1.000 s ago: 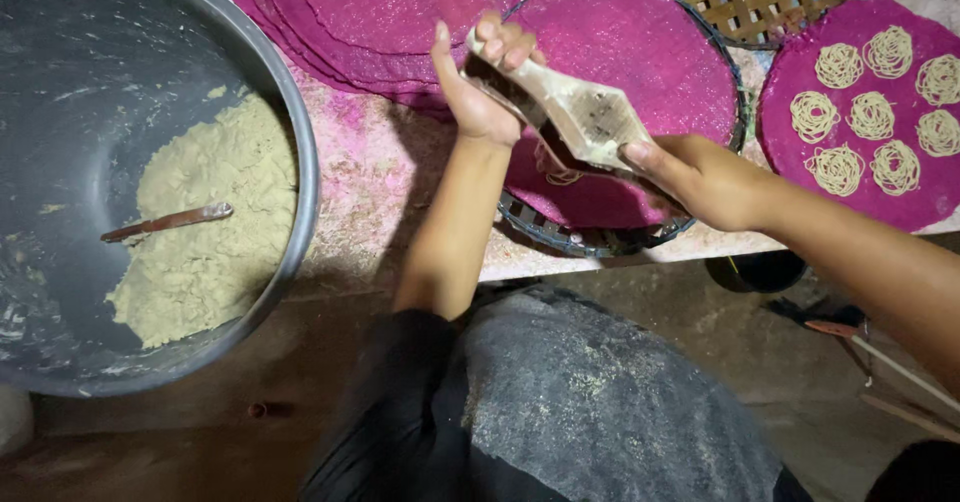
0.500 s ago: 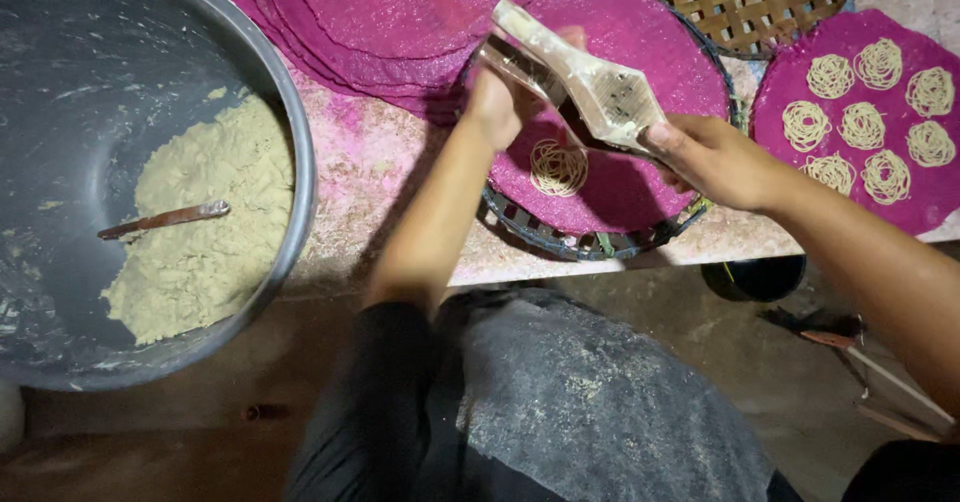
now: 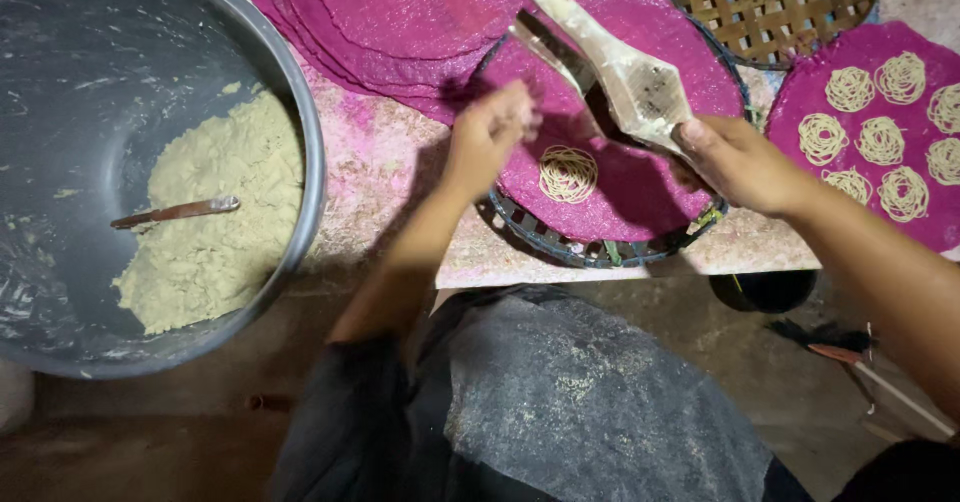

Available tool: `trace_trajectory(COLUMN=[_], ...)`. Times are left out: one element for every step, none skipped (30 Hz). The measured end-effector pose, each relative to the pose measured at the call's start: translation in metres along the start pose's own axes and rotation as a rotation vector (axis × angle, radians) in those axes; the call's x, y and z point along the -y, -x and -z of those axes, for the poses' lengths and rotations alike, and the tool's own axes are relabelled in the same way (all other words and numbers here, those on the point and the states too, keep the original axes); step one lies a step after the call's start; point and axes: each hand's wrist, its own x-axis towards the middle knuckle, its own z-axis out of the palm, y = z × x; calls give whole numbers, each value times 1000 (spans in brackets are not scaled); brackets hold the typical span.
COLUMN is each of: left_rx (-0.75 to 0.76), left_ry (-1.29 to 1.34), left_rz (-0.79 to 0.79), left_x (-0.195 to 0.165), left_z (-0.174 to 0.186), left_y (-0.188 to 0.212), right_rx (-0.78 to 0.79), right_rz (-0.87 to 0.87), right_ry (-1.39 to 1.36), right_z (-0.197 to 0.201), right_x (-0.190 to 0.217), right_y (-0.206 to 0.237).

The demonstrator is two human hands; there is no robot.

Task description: The person sits with a large bowl of dough on their lap, loads dough into a wooden hand press, and squeezes the press to extrude noodle strands onto round pink trays. They arrange the extruded noodle nests on the trays, cover them with pink sheets, and repeat the pressing cycle for multiple trays.

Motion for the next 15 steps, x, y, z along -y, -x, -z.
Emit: trace_trajectory(left_rx=[42, 84, 91, 94, 96, 112, 127, 138, 105, 75, 45, 47, 51, 53, 21], left_ry=[555, 1111, 1231, 1349, 1469, 1498, 1526, 1553, 1560, 1566, 1574, 1555, 1537, 1518, 1508], left_rz=[52, 104, 63, 19, -30, -99, -173, -244, -237, -229, -218, -235, -253, -268, -259], left_x=[-7, -13, -16, -18, -20, -21, -21, -21, -19, -17, -14, -9, -4, 1, 6], left_z=[3, 6, 5, 3, 2, 1, 2, 6, 11, 17, 23, 29, 35, 39, 39], left_y=[-14, -30, -39, -49, -59, -70, -80, -88, -94, -101, -105, -107, -108, -108, -106], right_rx=[94, 184, 218, 255, 292, 232, 170, 109, 86, 60, 35, 27, 18, 9, 42], right_rz=[-14, -27, 56, 140, 225, 109, -3, -116, -75, -32, 7, 50, 93, 135, 91], right_ry=[-25, -48, -119, -189, -255, -143, -29, 82, 91, 97, 101, 92, 83, 73, 41], right_z=[0, 0, 1, 0, 3, 7, 12, 15, 16, 14, 10, 6, 0, -5, -7], right_x=[2, 6, 11, 19, 27, 36, 46, 56, 66, 75, 82, 88, 92, 95, 97], right_y=[-2, -6, -9, -13, -18, -22, -28, -33, -39, -45, -49, -52, -54, -54, -53])
